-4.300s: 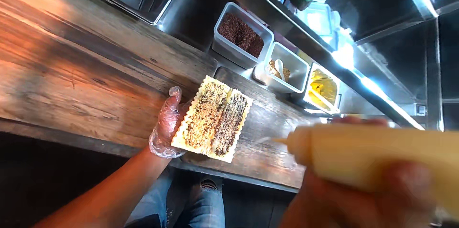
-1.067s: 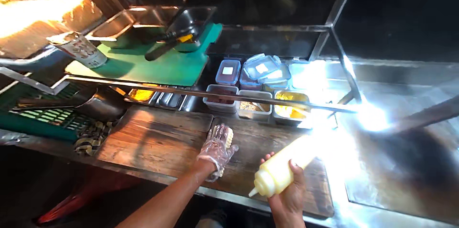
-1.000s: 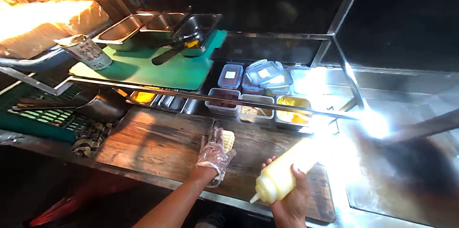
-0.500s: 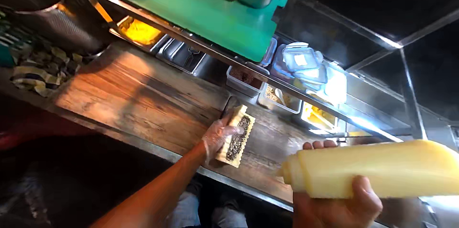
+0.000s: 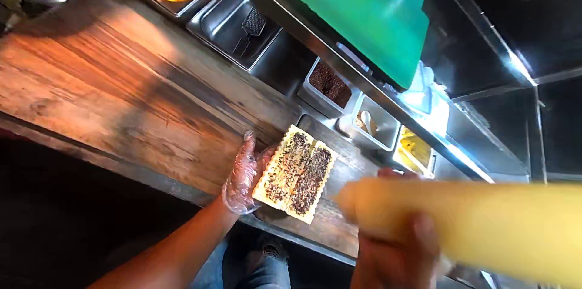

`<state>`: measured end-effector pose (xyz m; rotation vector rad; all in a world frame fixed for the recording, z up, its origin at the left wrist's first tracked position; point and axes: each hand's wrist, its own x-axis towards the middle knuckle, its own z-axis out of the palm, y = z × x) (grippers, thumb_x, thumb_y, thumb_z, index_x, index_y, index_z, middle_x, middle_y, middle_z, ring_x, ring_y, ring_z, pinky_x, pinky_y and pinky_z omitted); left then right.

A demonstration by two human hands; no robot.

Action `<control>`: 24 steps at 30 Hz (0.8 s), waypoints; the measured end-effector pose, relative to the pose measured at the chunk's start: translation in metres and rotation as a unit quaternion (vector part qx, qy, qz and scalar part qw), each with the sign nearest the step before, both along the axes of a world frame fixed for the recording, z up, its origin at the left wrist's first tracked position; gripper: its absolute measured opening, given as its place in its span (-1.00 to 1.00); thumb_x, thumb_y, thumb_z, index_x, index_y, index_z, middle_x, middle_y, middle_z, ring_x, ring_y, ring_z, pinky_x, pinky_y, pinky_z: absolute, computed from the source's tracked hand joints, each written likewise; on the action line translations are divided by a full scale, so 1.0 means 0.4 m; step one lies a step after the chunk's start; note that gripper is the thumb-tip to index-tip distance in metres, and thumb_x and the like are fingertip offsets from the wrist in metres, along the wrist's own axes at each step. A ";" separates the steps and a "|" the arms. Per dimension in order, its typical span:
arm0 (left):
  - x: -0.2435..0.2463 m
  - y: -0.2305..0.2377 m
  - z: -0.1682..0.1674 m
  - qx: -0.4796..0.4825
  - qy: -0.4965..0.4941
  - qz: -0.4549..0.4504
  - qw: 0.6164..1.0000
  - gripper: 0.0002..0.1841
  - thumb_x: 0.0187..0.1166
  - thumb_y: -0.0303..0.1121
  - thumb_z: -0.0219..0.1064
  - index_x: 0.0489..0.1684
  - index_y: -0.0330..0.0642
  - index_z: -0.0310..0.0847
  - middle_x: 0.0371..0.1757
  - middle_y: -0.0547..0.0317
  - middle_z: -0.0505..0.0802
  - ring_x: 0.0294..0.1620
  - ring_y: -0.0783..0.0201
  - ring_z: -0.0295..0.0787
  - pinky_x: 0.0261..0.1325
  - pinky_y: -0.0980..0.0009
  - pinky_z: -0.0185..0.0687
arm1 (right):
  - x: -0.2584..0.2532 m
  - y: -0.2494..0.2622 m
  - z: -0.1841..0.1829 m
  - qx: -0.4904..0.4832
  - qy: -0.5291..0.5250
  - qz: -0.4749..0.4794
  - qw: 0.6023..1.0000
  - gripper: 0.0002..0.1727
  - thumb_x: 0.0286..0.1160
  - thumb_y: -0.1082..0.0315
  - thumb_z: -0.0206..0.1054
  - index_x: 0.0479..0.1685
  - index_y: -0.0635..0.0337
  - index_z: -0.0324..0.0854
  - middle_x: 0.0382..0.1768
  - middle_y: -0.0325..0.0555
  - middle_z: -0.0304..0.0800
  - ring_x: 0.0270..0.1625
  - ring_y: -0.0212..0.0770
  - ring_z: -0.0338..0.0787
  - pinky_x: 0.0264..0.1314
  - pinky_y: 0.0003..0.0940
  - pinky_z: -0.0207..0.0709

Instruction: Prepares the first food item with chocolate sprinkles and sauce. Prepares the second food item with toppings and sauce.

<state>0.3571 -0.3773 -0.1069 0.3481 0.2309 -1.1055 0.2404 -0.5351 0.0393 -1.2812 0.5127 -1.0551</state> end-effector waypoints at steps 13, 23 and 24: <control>0.016 -0.005 -0.002 0.006 -0.001 0.000 1.000 -0.08 0.62 0.51 -0.40 0.36 0.05 0.70 0.12 0.05 0.90 0.06 0.21 0.88 0.03 0.18 0.86 | -0.019 -0.016 0.025 -0.014 -0.031 -0.023 0.999 -0.43 0.30 0.08 0.61 0.28 0.08 0.60 0.10 0.04 0.85 0.15 0.01 0.87 0.22 -0.01 0.78; 0.016 -0.011 0.010 0.033 -0.008 0.003 0.999 -0.15 0.66 0.46 -0.34 0.25 0.05 0.76 0.03 0.09 0.92 -0.01 0.27 0.90 -0.03 0.24 0.88 | -0.034 -0.049 0.039 0.015 -0.051 -0.024 0.998 -0.46 0.32 0.05 0.58 0.26 0.07 0.62 0.09 0.01 0.85 0.16 -0.01 0.87 0.24 0.00 0.76; 0.014 -0.012 0.011 0.033 -0.009 0.001 0.999 -0.16 0.66 0.46 -0.32 0.23 0.06 0.76 0.02 0.09 0.92 -0.02 0.27 0.90 -0.04 0.23 0.88 | -0.014 -0.076 0.040 0.001 -0.057 -0.036 0.998 -0.43 0.30 0.06 0.59 0.27 0.09 0.57 0.08 0.03 0.84 0.14 0.01 0.86 0.21 0.02 0.77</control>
